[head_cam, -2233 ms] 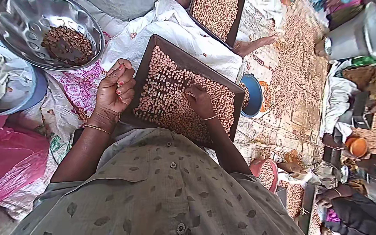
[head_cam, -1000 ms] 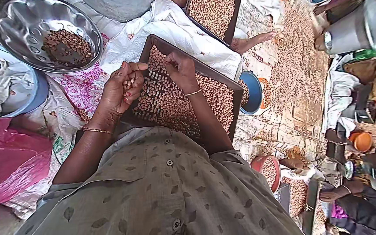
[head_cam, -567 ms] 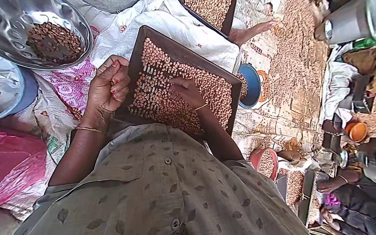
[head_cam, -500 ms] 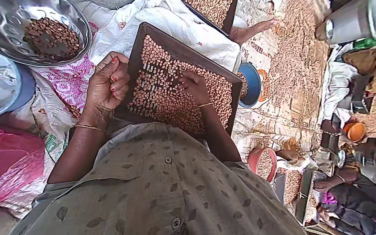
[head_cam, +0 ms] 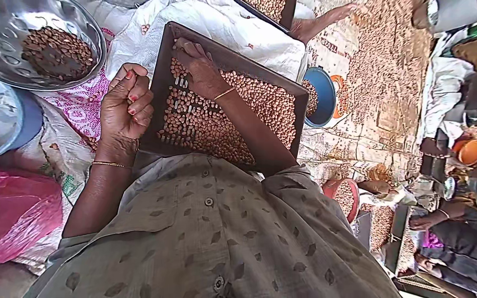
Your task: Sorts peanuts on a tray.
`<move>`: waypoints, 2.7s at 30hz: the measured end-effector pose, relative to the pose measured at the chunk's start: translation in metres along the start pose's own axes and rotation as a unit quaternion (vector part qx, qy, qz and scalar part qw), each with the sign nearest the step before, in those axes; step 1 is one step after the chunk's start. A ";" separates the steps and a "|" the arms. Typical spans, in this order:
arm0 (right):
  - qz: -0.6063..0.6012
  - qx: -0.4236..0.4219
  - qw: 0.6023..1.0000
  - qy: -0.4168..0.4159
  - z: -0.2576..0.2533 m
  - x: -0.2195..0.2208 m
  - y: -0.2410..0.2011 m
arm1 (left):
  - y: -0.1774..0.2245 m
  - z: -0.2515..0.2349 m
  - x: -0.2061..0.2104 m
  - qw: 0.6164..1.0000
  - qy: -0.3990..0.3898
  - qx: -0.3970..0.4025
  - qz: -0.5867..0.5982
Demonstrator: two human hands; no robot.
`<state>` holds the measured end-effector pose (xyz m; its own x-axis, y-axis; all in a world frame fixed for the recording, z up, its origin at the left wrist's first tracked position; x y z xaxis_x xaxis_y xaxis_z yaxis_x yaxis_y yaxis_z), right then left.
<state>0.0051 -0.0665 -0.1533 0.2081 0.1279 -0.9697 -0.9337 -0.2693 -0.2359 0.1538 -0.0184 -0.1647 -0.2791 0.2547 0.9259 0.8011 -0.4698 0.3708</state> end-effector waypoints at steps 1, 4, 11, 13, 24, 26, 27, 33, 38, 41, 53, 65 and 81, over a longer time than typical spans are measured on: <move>0.001 -0.030 0.999 -0.017 0.001 0.007 -0.001 | 0.000 0.000 -0.001 1.000 0.001 0.000 0.004; -0.207 -0.118 0.971 -0.014 0.028 -0.004 0.008 | 0.000 0.001 -0.001 1.000 -0.005 -0.003 0.014; -0.302 0.113 0.939 0.120 0.123 -0.044 0.102 | -0.003 -0.001 0.003 1.000 -0.025 -0.013 0.012; -0.226 0.128 0.961 0.097 0.140 -0.032 0.098 | -0.004 0.001 0.005 0.999 -0.025 -0.019 -0.039; 0.135 0.247 0.960 -0.010 0.147 -0.003 0.057 | -0.018 0.000 0.015 0.975 -0.006 -0.084 -0.207; 0.125 0.271 0.954 -0.016 0.145 -0.003 0.062 | -0.023 0.002 0.017 0.964 0.007 -0.112 -0.242; 0.106 0.279 0.954 -0.019 0.144 -0.004 0.067 | -0.025 0.002 0.016 0.959 0.018 -0.123 -0.256; -0.314 0.042 0.930 0.187 0.125 -0.058 0.010 | -0.043 0.004 0.008 0.920 0.043 -0.188 -0.341; -0.319 -0.023 0.914 0.248 0.095 -0.041 -0.024 | -0.026 0.002 0.013 0.982 -0.009 -0.123 -0.140; -0.157 -0.108 0.975 0.118 0.095 0.019 -0.050 | -0.011 0.004 0.009 0.997 -0.022 -0.070 0.006; -0.051 0.094 0.970 0.220 0.158 -0.006 0.060 | -0.006 0.001 0.006 0.997 -0.012 -0.028 0.066; -0.297 0.127 0.946 0.014 0.063 0.021 0.034 | -0.004 0.003 0.006 0.999 -0.020 -0.024 0.022; 0.068 0.085 0.993 0.040 0.052 0.014 0.006 | -0.006 0.000 0.008 0.999 -0.023 -0.035 0.013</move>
<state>-0.0131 -0.0167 -0.1651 0.0925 0.0236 -0.9954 -0.9892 -0.1121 -0.0946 0.1468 -0.0130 -0.1597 -0.2335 0.2792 0.9314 0.7684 -0.5339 0.3527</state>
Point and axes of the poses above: each hand's wrist, its own z-axis away from the middle knuckle, its own x-axis out of the palm, y = z × x, the point moved 9 cm from there along -z, towards the middle knuckle, and after that the axes turned 4 degrees about z, right-handed, at the moved point
